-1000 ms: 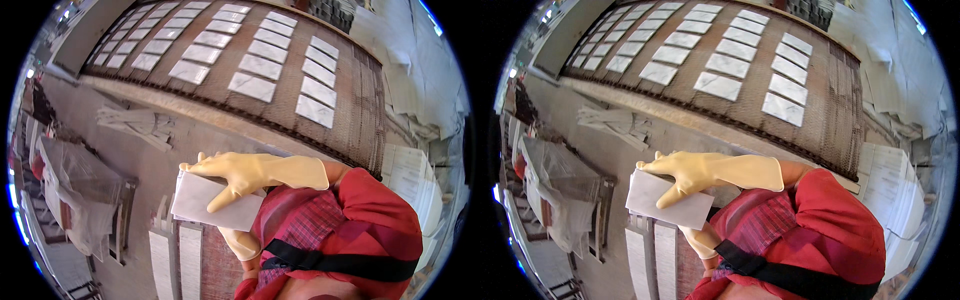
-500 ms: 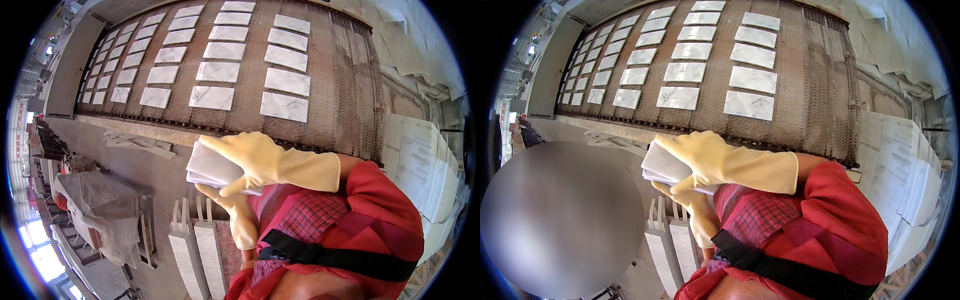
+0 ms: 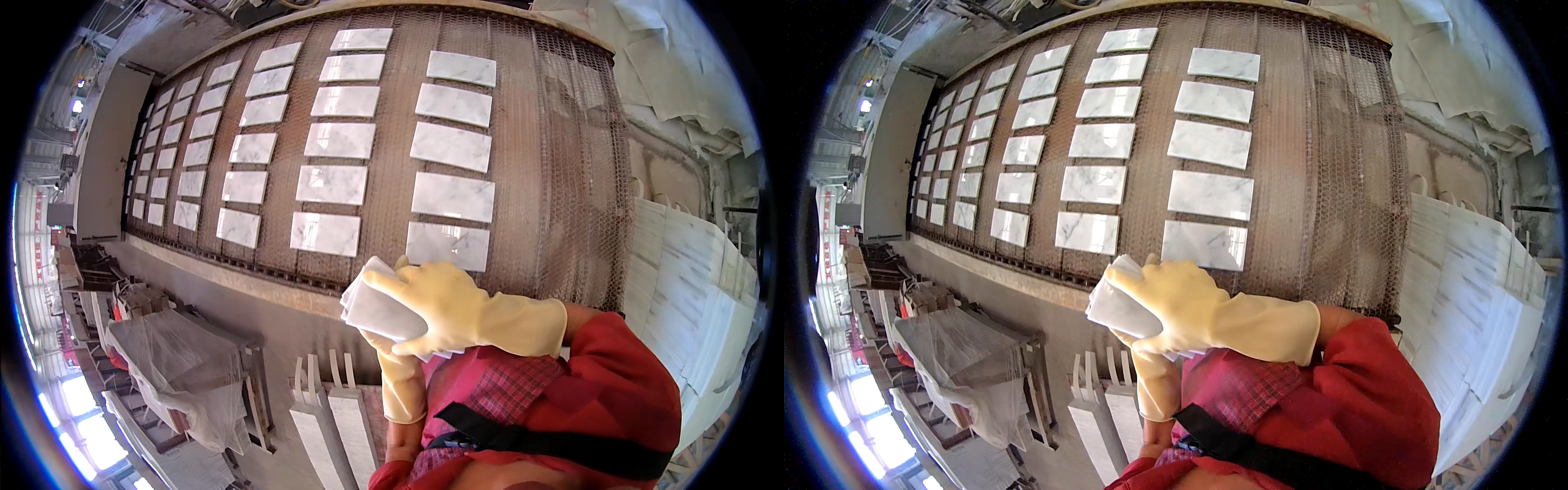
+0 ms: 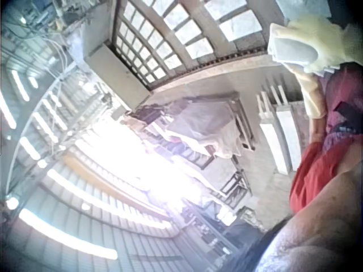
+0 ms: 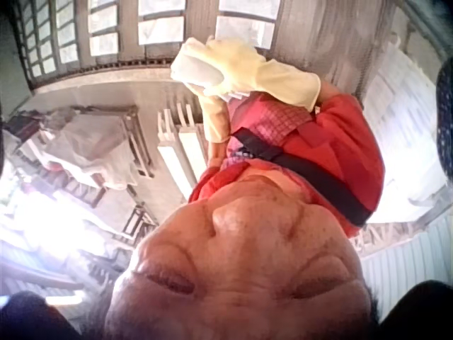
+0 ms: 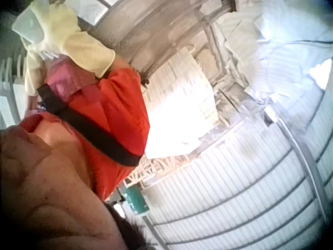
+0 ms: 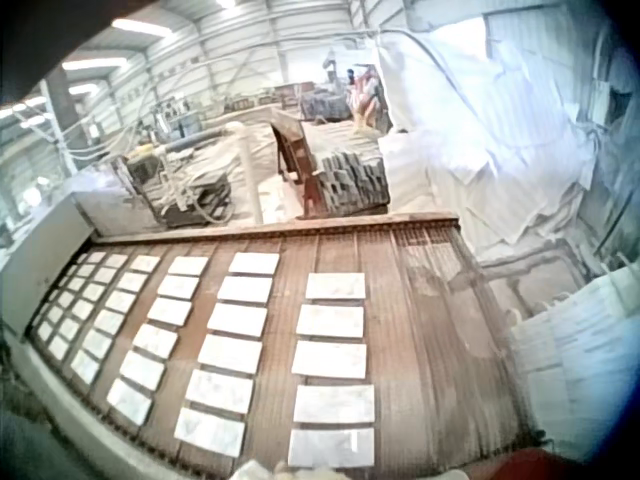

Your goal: The person picks up stacks of white rectangular tiles from a wooden surface and places them one by one onto a large curved metal mesh rack. The person arranges the tiles in neat rows on the rack, repeatedly moving between the source stack and the rack to fill the available space.

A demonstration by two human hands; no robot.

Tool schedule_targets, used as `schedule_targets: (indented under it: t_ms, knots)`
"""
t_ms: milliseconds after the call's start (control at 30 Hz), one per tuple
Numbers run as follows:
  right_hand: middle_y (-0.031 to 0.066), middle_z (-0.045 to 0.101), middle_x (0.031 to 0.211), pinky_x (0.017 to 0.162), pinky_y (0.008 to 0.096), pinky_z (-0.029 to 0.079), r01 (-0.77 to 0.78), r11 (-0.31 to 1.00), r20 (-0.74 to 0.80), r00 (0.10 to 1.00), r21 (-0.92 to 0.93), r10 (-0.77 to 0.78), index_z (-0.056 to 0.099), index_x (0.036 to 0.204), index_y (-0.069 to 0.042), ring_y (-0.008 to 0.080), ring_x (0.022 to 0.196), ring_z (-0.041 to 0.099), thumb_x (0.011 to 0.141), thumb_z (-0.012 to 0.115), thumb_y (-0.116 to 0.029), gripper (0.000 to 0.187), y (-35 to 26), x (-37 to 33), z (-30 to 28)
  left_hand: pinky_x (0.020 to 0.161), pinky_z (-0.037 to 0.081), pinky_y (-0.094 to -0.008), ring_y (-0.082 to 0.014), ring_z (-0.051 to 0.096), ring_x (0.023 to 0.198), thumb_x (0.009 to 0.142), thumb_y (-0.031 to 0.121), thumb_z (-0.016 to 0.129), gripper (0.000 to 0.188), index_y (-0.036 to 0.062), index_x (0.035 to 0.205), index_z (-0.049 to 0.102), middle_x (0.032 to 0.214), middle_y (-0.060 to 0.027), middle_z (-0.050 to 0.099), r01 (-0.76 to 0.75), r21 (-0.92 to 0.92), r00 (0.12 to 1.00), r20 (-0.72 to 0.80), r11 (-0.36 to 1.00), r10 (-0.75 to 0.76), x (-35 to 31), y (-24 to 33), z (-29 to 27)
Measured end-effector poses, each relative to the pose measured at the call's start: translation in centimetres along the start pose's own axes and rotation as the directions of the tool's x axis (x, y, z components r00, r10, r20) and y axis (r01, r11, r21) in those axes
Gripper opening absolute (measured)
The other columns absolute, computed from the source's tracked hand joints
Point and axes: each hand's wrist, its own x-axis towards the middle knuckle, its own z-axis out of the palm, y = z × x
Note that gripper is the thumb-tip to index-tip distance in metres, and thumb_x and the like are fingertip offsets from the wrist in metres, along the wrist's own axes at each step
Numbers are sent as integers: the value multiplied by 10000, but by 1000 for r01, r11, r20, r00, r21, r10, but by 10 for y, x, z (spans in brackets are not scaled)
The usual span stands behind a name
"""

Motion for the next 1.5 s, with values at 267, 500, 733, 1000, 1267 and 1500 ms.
schedule_targets:
  t_ms: [267, 500, 733, 1000, 1267, 1500]
  knots:
    - [213, 708, 1297, 1083, 480, 501, 6, 845, 77, 995, 535, -56, 434, 1699, -146, 357, 1236, 668, 788, 872, -511, 1075, 68, 8, -73, 1020, 557, -556, -427, 637, 1270, 1151, 497, 501, 756, 93, 1747, 268, 1468, -225, 605, 197, -158, 964, 212, 968, -161, 30, -26, -19]
    - [163, 663, 1471, 1142, 506, 585, -334, 927, -403, 835, 168, 374, 496, 1644, -219, 334, 1333, 656, 777, 915, -76, 974, 193, 98, -196, 861, 670, -570, -465, 757, 1094, 1154, 429, 560, 735, 67, 1734, 290, 1307, -261, 719, 157, -187, 984, 110, 970, -138, 21, -27, 13]
    - [90, 719, 1335, 1093, 470, 571, -584, 645, -540, 786, -493, 299, 466, 1636, -333, 337, 1246, 703, 756, 861, -38, 1009, 361, 210, -281, 895, 634, -634, -481, 729, 1110, 1154, 494, 530, 686, 154, 1722, 348, 1325, -263, 699, 107, -429, 994, 22, 897, -108, 9, -23, 32]
    - [72, 693, 1411, 1129, 474, 550, -530, 677, -425, 840, -510, 338, 444, 1665, -328, 346, 1324, 660, 729, 882, -44, 1072, 428, 241, -286, 952, 614, -661, -451, 696, 1192, 1130, 385, 600, 799, 263, 1775, 145, 1600, -231, 556, 14, -368, 1000, 2, 930, -14, 10, -30, 21]
    - [90, 590, 1610, 1238, 445, 492, -473, 763, -570, 804, -441, 169, 486, 1653, -212, 326, 1437, 609, 937, 788, -137, 781, 391, 180, -279, 887, 644, -524, -406, 730, 1105, 1110, 493, 611, 698, 108, 1666, 438, 1263, -253, 726, 72, -190, 994, -71, 979, -87, 19, -28, 43]
    - [156, 492, 1703, 1286, 497, 432, -109, 964, 95, 992, 243, 88, 449, 1685, -157, 351, 1533, 510, 965, 821, -321, 827, 162, 15, -130, 809, 666, -437, -310, 773, 939, 1117, 375, 647, 602, 37, 1596, 509, 1176, -191, 760, 100, 156, 988, -135, 983, -79, 22, -30, 25]
